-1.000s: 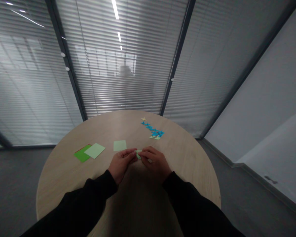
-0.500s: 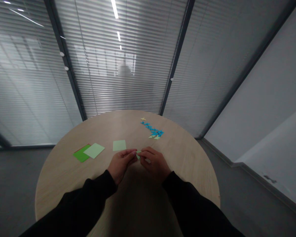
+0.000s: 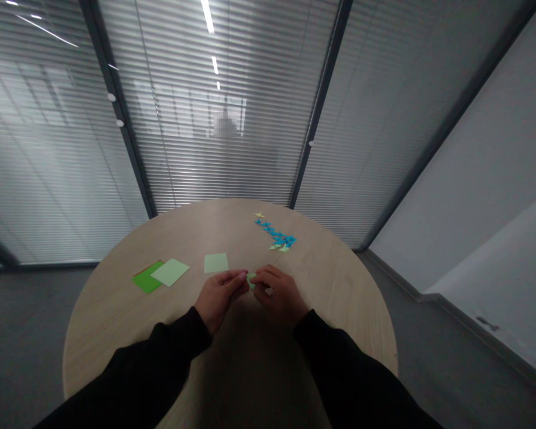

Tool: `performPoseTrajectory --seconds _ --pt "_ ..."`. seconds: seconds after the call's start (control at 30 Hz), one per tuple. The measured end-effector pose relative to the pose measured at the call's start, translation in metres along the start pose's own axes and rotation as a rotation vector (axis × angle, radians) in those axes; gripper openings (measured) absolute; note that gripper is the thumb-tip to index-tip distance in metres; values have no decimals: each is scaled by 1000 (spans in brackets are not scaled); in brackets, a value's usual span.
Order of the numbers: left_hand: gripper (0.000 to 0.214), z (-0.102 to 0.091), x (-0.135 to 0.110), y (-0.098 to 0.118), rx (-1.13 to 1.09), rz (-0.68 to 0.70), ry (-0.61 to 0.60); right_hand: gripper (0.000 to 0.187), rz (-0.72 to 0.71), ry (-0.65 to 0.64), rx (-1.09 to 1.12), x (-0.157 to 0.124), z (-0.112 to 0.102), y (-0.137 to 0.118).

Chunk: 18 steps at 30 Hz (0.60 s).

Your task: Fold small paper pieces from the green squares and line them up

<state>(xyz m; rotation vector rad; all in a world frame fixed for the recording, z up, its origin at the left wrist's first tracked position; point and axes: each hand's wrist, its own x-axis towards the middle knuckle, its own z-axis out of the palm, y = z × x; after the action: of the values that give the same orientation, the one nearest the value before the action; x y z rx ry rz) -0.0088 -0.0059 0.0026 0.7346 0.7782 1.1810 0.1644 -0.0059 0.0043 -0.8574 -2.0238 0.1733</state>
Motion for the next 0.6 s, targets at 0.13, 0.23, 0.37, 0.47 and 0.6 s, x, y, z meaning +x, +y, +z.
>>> performPoseTrajectory --seconds 0.13,0.23,0.37,0.47,0.6 --pt "33 -1 1 -1 28 15 9 19 25 7 17 -1 2 -1" --pt "34 -2 2 -1 56 29 28 20 56 -6 47 -1 2 -2" --pt "32 -4 1 1 183 63 70 19 112 4 102 0 1 -4" --pt "29 -3 0 5 340 125 75 11 314 36 252 1 2 -4" --pt "21 -2 -1 9 522 234 37 22 643 55 619 0 11 2"
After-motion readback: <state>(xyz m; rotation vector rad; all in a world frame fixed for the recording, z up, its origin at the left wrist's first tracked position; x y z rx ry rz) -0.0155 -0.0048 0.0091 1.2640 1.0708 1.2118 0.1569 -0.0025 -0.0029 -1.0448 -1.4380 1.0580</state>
